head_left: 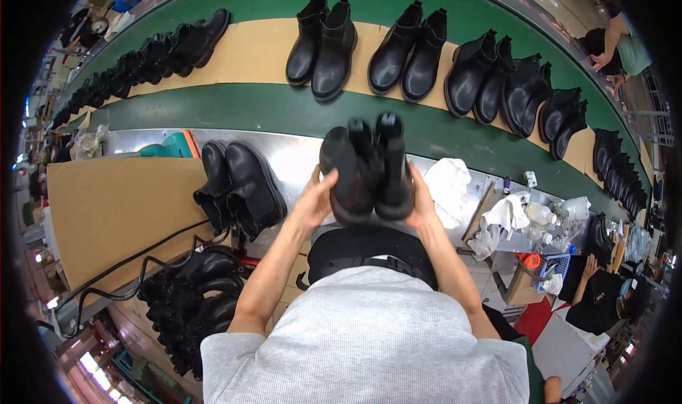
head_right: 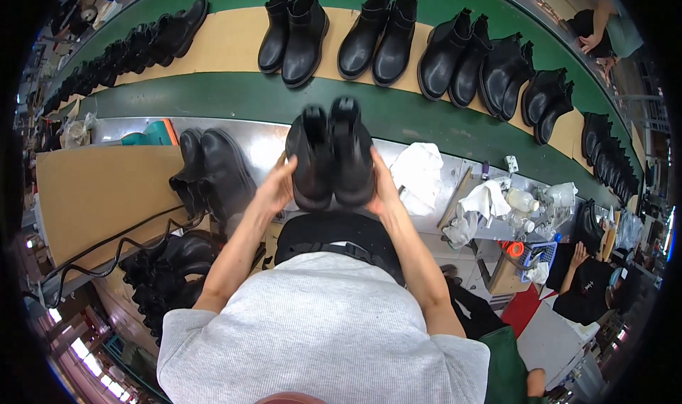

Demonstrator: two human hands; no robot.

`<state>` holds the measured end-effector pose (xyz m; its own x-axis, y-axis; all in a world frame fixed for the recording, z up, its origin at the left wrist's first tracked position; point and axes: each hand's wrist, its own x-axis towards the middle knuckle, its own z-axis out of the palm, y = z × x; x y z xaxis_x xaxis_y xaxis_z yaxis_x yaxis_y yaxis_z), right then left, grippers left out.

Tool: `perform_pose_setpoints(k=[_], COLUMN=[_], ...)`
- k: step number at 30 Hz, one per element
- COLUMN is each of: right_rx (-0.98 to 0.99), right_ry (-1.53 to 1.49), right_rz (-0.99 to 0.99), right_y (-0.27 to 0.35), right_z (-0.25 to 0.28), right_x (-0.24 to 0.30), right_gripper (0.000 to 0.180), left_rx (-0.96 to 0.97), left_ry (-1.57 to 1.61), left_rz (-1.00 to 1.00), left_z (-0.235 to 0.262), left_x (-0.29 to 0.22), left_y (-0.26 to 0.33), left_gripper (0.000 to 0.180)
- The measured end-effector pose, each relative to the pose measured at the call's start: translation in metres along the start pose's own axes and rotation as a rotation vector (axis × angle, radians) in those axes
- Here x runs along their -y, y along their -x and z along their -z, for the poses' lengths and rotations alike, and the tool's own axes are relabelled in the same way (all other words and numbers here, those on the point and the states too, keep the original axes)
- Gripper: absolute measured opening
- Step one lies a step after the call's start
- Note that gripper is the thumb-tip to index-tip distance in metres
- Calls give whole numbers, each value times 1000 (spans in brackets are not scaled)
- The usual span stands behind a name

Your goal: Cleaning and inspecting boots on an assembly line using a cloth and air compressor tool.

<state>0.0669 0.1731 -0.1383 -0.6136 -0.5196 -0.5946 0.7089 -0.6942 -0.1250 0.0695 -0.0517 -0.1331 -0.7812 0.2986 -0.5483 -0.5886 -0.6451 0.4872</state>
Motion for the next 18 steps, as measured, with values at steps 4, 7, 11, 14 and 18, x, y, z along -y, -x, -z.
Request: perform_pose_setpoints(k=[4, 7, 11, 14, 18], right_rx=[-109, -179, -245, -370, -349], right_ry=[112, 125, 186, 213, 236], right_rz=[152, 327, 551, 649, 737], right_y=[-6, -13, -14, -18, -25], right_z=[-39, -46, -55, -59, -54], right_x=[26, 31, 26, 20, 14], right_gripper=[56, 59, 63, 67, 71], left_rx=[-190, -275, -360, -417, -454], left_ry=[-11, -34, -34, -45, 3], left_rz=[49, -138, -312, -407, -448], left_z=[-29, -37, -44, -49, -44], left_x=[-31, -32, -30, -28, -22], left_y=[-16, -27, -28, -26, -25], left_gripper=[61, 66, 76, 85, 100])
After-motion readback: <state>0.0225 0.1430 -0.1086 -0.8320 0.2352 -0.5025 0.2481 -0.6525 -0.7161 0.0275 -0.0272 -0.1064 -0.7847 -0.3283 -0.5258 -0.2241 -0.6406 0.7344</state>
